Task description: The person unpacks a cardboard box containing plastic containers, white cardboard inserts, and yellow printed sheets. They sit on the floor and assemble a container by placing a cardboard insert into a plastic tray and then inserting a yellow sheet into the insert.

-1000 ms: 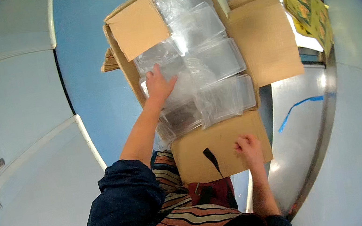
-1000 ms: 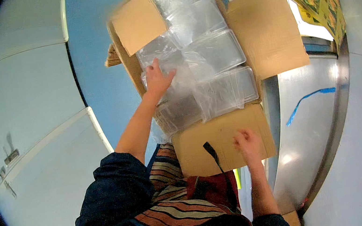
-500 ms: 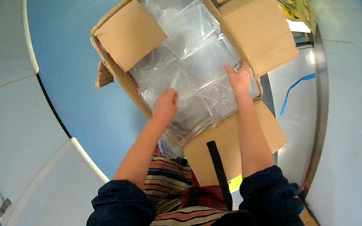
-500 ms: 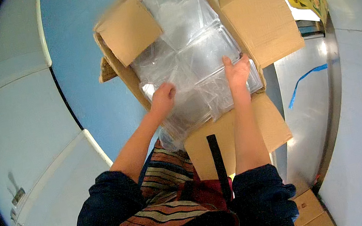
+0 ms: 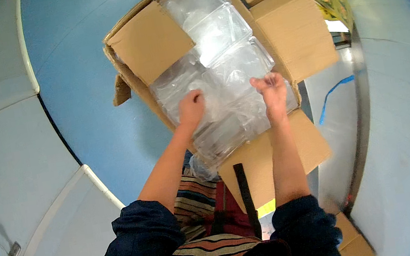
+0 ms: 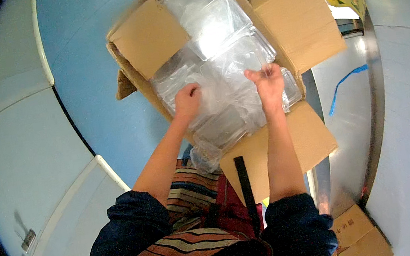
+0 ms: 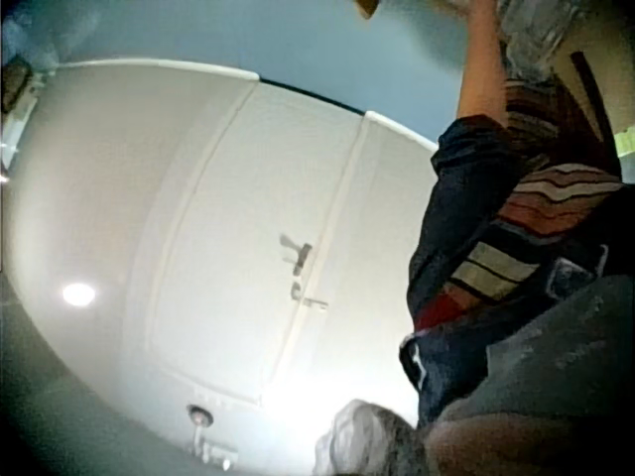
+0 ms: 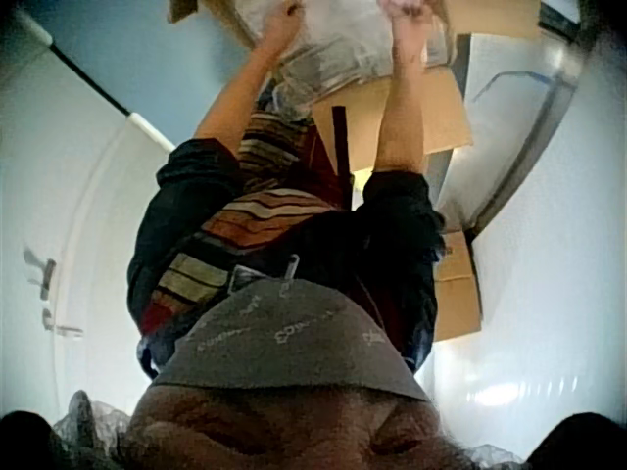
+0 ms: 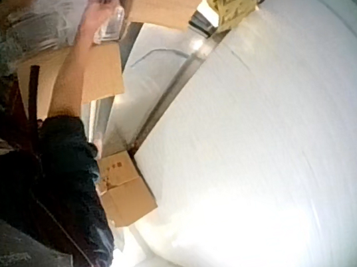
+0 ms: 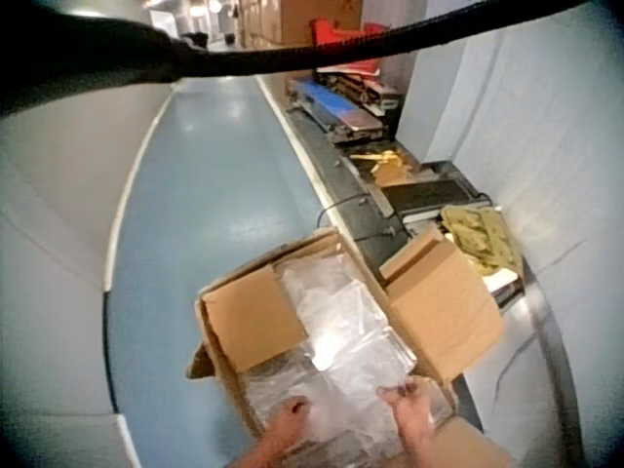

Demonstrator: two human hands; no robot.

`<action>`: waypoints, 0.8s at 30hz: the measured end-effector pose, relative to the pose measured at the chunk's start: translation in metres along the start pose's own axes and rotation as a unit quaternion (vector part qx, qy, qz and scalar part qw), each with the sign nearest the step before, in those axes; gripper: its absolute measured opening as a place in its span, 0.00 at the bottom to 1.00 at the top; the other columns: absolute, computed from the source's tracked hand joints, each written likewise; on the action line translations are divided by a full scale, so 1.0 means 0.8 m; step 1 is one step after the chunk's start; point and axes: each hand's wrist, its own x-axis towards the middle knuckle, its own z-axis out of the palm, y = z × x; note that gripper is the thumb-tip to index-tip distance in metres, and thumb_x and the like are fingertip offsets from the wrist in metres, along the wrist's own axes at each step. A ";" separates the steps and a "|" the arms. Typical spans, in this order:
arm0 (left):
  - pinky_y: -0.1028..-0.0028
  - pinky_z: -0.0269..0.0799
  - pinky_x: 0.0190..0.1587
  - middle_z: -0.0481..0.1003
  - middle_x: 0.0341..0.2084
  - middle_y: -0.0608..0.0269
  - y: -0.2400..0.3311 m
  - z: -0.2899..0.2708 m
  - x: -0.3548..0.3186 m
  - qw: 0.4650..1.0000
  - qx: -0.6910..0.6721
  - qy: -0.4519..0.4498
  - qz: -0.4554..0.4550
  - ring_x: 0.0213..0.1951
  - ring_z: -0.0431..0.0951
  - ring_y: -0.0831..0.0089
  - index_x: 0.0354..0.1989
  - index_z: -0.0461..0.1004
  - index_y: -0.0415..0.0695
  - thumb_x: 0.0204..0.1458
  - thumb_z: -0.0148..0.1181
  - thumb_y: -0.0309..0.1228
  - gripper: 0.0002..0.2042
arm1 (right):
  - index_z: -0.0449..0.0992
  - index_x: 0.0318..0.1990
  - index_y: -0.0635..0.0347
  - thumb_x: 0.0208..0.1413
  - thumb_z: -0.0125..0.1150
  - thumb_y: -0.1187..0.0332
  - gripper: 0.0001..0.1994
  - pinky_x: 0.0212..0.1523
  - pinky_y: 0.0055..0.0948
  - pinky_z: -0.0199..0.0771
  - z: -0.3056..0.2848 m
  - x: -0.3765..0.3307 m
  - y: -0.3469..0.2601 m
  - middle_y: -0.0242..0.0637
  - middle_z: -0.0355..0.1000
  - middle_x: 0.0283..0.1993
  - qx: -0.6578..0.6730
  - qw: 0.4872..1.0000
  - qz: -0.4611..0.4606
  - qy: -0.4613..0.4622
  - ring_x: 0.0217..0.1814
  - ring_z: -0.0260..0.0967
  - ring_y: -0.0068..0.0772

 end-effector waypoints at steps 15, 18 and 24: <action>0.60 0.51 0.62 0.58 0.57 0.41 0.220 -0.070 -0.143 0.963 0.144 -0.069 0.216 0.61 0.53 0.47 0.61 0.52 0.37 0.33 0.68 0.51 0.48 | 0.69 0.49 0.66 0.51 0.60 0.66 0.19 0.23 0.21 0.67 -0.150 -0.147 -0.110 0.33 0.70 0.26 0.179 0.982 0.052 0.036 0.23 0.68 0.23; 0.60 0.50 0.63 0.54 0.58 0.37 0.240 -0.032 -0.175 0.936 0.108 -0.231 0.242 0.62 0.51 0.46 0.62 0.46 0.34 0.26 0.71 0.54 0.57 | 0.74 0.40 0.66 0.48 0.61 0.67 0.14 0.19 0.19 0.63 -0.156 -0.161 -0.122 0.31 0.69 0.23 0.137 0.987 0.050 0.063 0.18 0.63 0.19; 0.56 0.48 0.63 0.44 0.61 0.36 0.252 0.041 -0.248 0.927 0.131 -0.278 0.216 0.62 0.49 0.43 0.63 0.35 0.32 0.25 0.71 0.53 0.63 | 0.75 0.40 0.68 0.46 0.64 0.65 0.16 0.20 0.20 0.64 -0.208 -0.191 -0.111 0.30 0.69 0.20 0.059 0.991 0.018 0.118 0.19 0.63 0.18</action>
